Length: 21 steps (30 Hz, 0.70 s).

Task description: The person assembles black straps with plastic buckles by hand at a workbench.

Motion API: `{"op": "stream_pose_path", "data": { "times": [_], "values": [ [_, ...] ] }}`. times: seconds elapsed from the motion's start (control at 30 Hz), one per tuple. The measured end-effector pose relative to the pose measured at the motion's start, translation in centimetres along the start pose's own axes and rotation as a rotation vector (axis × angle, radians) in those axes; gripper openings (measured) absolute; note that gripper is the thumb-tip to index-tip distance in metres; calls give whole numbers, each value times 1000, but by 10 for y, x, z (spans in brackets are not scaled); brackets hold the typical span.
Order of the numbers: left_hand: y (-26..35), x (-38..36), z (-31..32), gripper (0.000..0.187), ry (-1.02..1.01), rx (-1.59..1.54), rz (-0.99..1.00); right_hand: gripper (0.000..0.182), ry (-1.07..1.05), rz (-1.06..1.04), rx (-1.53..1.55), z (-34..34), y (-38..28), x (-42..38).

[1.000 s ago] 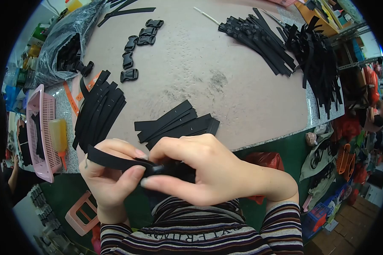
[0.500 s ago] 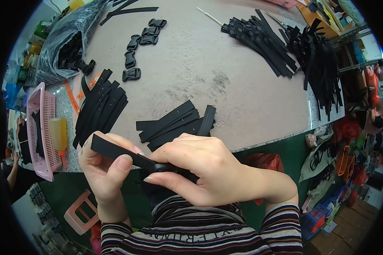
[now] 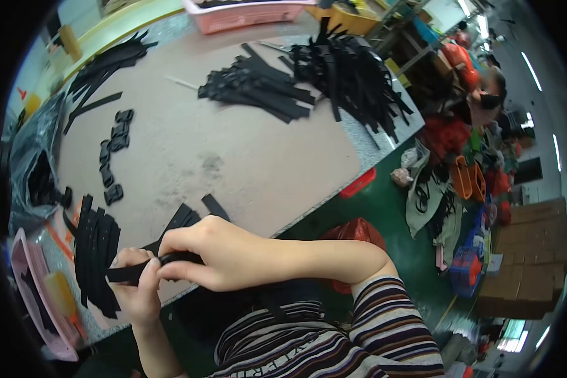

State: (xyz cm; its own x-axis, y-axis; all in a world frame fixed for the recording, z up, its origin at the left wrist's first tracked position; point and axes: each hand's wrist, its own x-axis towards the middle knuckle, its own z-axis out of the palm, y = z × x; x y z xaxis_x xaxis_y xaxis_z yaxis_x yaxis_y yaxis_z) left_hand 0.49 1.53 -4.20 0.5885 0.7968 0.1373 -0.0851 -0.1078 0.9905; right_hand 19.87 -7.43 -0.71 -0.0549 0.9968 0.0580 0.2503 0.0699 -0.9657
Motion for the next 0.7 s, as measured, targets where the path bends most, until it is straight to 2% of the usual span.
{"op": "stream_pose_path", "data": {
  "times": [0.03, 0.1, 0.13, 0.17, 0.2, 0.23, 0.27, 0.3, 0.37, 0.43, 0.47, 0.57, 0.6, 0.67, 0.7],
  "values": [
    [2, -2, 8, 12, 53, 38, -246, 21, 22, 58, 4, -6, 0, 0],
    [-8, -1, 10, 27, -26, 92, -224, 21, 62, -66, -328, -35, -3, -9],
    [-1, -2, 0, 42, -135, 217, -96, 19, 208, -87, -491, -57, -12, -13],
    [1, -5, -7, 45, -75, 237, -117, 15, 405, -152, -693, -91, -15, -11],
    [3, -11, -14, 47, -14, 259, -142, 11, 670, -102, -733, -130, -11, -8],
    [3, -15, -21, 49, 48, 283, -170, 12, 829, -138, -805, -176, -10, -1],
    [0, -16, -28, 44, 45, 366, -117, 19, 971, -101, -1039, -217, -8, 5],
    [1, -16, -27, 42, 42, 360, -131, 25, 1020, -181, -1243, -268, 12, 8],
    [5, -13, -23, 39, 55, 358, -156, 27, 1054, -170, -1372, -343, 57, 10],
    [1, -14, -18, 29, 36, 370, -115, 26, 936, -88, -1421, -376, 95, 7],
    [2, -17, -18, 27, 23, 403, -117, 24, 972, -76, -1481, -386, 117, 2],
    [2, -24, -22, 22, 20, 410, -146, 22, 1173, -10, -1589, -366, 128, 11],
    [2, -27, -24, 22, 20, 405, -169, 22, 1222, -147, -1539, -347, 121, 21],
    [-1, -28, -23, 20, 19, 364, -195, 21, 1013, -355, -1393, -269, 90, 56],
    [-2, -26, -20, 19, -2, 371, -185, 17, 855, -383, -1185, -216, 79, 76]
  ]
}}
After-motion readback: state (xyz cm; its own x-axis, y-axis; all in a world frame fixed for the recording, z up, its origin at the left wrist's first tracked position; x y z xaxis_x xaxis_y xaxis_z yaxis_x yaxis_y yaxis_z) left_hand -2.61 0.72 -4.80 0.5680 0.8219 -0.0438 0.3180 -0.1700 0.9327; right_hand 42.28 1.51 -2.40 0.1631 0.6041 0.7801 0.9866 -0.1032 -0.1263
